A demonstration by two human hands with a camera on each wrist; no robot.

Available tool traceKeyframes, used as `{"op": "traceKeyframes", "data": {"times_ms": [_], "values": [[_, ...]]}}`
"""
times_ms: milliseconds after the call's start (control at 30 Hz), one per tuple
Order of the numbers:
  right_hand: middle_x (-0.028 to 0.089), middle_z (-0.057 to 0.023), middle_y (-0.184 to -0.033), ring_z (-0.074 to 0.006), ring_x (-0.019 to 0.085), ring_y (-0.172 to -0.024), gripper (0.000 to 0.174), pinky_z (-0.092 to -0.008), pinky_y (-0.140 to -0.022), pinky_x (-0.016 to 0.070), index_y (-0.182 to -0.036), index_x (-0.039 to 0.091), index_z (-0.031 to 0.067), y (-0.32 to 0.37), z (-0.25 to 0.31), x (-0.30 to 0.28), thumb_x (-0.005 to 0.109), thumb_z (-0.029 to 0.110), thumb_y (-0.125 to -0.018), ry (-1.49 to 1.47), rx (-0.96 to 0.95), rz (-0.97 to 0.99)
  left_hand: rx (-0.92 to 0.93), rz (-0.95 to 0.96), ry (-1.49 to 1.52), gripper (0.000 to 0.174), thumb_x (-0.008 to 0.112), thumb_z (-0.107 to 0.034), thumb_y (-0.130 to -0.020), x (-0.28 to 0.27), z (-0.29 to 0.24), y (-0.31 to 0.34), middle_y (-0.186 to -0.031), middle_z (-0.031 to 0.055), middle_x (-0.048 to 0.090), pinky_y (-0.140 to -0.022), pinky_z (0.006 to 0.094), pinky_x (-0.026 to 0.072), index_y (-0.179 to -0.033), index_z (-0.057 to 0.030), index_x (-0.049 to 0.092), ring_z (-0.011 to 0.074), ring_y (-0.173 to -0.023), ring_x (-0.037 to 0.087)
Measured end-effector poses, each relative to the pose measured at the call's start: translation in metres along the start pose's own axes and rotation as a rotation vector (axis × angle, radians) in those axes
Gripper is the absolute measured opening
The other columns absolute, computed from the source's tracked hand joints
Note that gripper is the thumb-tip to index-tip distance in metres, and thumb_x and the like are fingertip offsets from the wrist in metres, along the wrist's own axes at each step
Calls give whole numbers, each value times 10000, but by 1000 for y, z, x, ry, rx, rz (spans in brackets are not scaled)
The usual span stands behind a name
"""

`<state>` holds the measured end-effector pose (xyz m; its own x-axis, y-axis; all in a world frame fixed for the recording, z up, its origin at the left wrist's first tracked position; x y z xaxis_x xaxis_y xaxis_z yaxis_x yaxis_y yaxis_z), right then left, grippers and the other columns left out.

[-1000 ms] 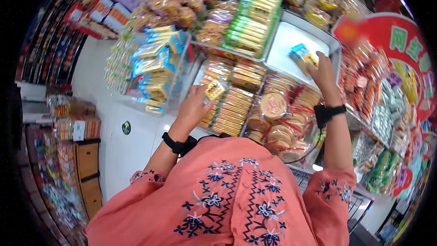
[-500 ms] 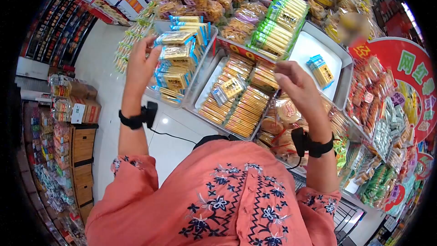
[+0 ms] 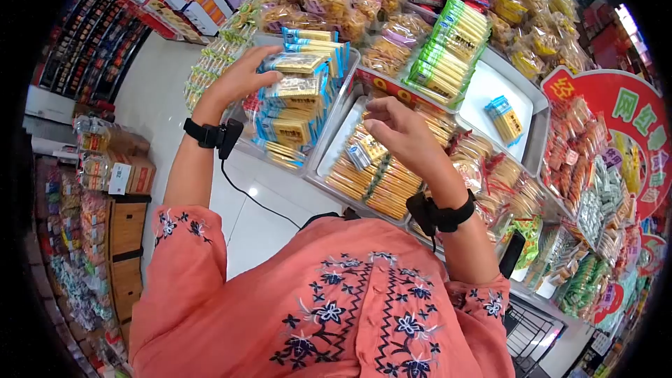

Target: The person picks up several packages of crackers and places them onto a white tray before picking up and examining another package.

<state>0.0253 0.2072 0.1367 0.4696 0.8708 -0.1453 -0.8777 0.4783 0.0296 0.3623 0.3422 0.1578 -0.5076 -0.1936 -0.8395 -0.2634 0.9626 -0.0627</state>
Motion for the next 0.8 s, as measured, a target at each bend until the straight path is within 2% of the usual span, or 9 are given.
{"op": "traceKeyframes", "data": {"times_ms": [67,167,267,300,400,600,667,700,800], "values": [[653,-104,-1157,-152,613,-1085,407,-306,-946,506,-1284,538,-45,-5,-4,4,647,212,-988,-24,3,1,44,51,-3,607,698,-353,-894,-2,11,-7,-1438,207,526,-1100,412,401,-1385,-28,554,352,-1336,493],[646,-97,-1156,-149,611,-1074,401,-304,-940,506,-1278,540,-44,-8,2,13,646,212,-989,-24,29,-23,100,46,53,517,696,-342,-912,-5,24,-18,-1328,197,614,-1056,405,437,-1308,-22,606,349,-1264,555],[643,-92,-1151,-146,609,-1066,397,-304,-938,505,-1271,542,-44,-13,-3,15,645,216,-990,-27,25,-39,172,-8,21,423,669,-321,-942,-7,24,-24,-1215,175,672,-973,406,483,-1244,-27,631,350,-1154,616],[644,-92,-1149,-145,608,-1064,395,-303,-938,505,-1269,542,-44,-14,-4,15,644,217,-991,-30,20,-44,164,-14,9,344,640,-229,-968,-9,19,-24,-1186,122,690,-959,377,482,-1239,-18,618,270,-1107,638],[644,-90,-1145,-142,607,-1061,385,-300,-940,502,-1265,546,-40,-17,-1,16,642,210,-989,-22,14,-66,196,-90,-44,306,628,-241,-979,-9,13,-27,-1108,107,697,-894,357,490,-1180,-11,621,257,-1013,647],[651,-80,-1120,-130,620,-1029,375,-286,-878,515,-1267,546,-41,-27,15,18,631,193,-987,-73,-9,-112,69,-248,257,316,598,-309,-1016,-32,1,-27,-977,6,658,-802,277,475,-1118,-11,626,119,-889,592],[658,-80,-1107,-126,631,-1005,378,-278,-842,522,-1277,542,-42,-34,18,17,624,189,-989,-113,19,-112,37,-204,390,327,597,-330,-1022,-35,6,-27,-974,-20,645,-789,252,469,-1119,-21,641,85,-883,579],[666,-90,-1095,-138,657,-958,402,-275,-786,538,-1291,535,-48,-37,20,21,613,213,-995,-157,-2,-126,20,-180,457,333,596,-341,-1024,-36,2,-25,-973,-32,639,-782,240,466,-1120,-26,649,69,-880,572],[667,-106,-1098,-163,676,-937,434,-288,-772,554,-1299,528,-59,-43,34,31,603,247,-1001,-207,-24,-109,-114,-58,655,347,591,-356,-1031,-32,-16,-8,-985,-37,643,-782,201,454,-1144,-35,663,44,-870,571]]}}
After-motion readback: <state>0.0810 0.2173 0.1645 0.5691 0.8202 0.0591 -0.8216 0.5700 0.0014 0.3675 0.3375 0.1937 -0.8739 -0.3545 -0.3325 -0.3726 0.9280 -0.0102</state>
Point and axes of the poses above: each hand's wrist, its own y-axis away from the middle knuckle, its own x-axis out of the palm, z = x × y, the point moved 1 cm from there along -y, towards the middle knuckle
